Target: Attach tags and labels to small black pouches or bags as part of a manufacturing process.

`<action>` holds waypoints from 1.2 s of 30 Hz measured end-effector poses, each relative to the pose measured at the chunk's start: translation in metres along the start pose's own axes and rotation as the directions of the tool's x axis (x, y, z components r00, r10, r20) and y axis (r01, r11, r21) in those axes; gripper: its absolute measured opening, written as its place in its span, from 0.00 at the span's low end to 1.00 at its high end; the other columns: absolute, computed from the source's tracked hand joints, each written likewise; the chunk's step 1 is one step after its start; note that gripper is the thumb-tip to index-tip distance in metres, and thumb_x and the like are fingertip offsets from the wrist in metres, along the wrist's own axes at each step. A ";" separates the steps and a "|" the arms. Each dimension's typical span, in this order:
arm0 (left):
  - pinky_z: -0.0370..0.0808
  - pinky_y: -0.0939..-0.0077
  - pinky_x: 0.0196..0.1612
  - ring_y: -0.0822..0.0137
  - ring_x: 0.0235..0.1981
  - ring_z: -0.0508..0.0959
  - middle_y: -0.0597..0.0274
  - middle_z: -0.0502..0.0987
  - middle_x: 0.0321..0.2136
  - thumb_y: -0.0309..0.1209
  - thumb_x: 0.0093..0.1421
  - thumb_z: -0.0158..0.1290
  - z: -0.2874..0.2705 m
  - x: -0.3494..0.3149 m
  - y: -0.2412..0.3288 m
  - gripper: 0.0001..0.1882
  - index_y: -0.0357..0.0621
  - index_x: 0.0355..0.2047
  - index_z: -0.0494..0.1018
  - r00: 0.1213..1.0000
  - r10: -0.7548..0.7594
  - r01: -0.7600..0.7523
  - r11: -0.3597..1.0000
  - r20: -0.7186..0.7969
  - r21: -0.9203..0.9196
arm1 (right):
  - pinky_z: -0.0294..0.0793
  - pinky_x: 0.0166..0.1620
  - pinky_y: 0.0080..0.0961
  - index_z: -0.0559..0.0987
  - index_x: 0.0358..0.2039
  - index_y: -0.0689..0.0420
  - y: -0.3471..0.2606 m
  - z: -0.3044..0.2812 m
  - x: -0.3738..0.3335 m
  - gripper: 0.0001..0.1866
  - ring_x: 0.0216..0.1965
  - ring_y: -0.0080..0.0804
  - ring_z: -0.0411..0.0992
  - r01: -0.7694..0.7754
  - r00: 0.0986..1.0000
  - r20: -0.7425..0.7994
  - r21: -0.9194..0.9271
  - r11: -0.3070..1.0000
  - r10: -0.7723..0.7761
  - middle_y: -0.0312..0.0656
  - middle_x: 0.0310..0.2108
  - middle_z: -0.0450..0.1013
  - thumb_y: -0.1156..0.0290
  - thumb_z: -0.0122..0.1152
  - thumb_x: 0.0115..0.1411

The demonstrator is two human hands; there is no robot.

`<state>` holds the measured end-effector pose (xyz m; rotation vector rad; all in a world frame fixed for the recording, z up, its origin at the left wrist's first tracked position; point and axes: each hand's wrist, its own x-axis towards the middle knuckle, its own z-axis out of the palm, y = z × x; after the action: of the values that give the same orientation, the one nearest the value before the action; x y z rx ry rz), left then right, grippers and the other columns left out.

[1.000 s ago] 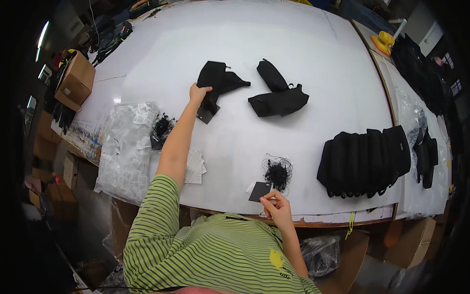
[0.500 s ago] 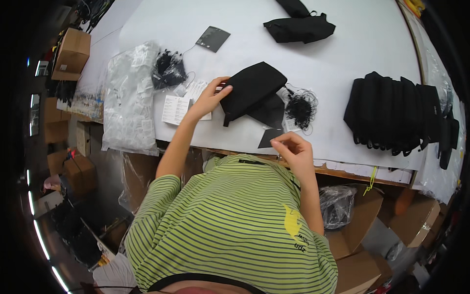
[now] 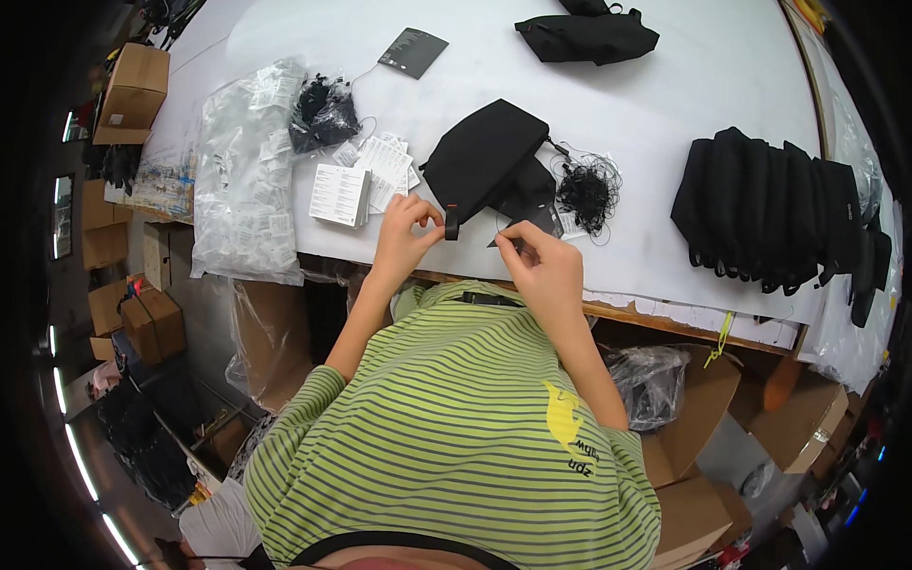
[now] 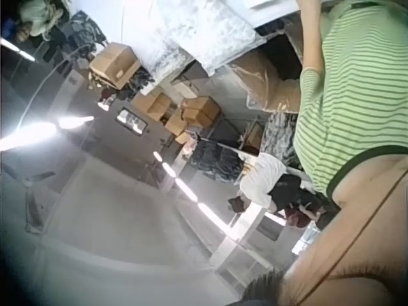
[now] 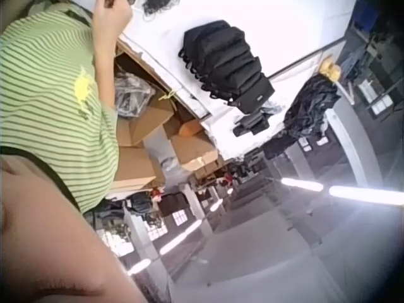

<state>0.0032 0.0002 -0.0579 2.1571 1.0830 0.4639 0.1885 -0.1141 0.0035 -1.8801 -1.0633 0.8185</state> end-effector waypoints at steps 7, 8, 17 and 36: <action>0.65 0.74 0.32 0.67 0.27 0.66 0.66 0.66 0.21 0.23 0.47 0.59 0.000 0.003 0.021 0.05 0.44 0.27 0.76 1.000 -0.006 0.000 0.970 -0.024 -0.243 | 0.53 0.19 0.18 0.79 0.26 0.58 0.002 0.009 0.002 0.05 0.14 0.17 0.56 0.024 0.998 0.052 -0.061 0.998 -0.021 0.32 0.11 0.60 0.71 0.63 0.52; 0.65 0.74 0.32 0.67 0.27 0.66 0.66 0.66 0.21 0.23 0.47 0.59 0.000 0.003 0.020 0.05 0.44 0.27 0.76 1.000 -0.005 -0.001 0.970 -0.023 -0.243 | 0.54 0.19 0.18 0.79 0.27 0.58 0.003 0.010 0.002 0.05 0.14 0.18 0.56 0.024 0.998 0.060 -0.080 0.996 -0.019 0.33 0.11 0.61 0.70 0.63 0.52; 0.60 0.81 0.23 0.75 0.18 0.63 0.66 0.64 0.16 0.25 0.49 0.60 0.019 -0.003 0.020 0.07 0.42 0.31 0.80 0.991 -0.084 0.112 0.947 0.105 -0.301 | 0.59 0.20 0.27 0.78 0.26 0.54 0.006 0.014 0.001 0.06 0.14 0.30 0.63 0.033 0.999 0.048 -0.142 0.989 -0.026 0.37 0.11 0.64 0.65 0.62 0.53; 0.60 0.86 0.25 0.82 0.21 0.64 0.72 0.71 0.20 0.22 0.51 0.58 0.008 0.002 0.045 0.05 0.37 0.30 0.79 0.977 -0.149 0.210 0.769 0.150 -0.603 | 0.56 0.19 0.19 0.77 0.29 0.61 0.014 0.014 0.004 0.04 0.14 0.17 0.59 0.238 0.971 0.026 -0.008 0.971 -0.238 0.36 0.13 0.63 0.75 0.62 0.54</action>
<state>0.0342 -0.0209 -0.0324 1.4622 0.9088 0.5320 0.1839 -0.1108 -0.0155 -1.7130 -1.2825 0.6989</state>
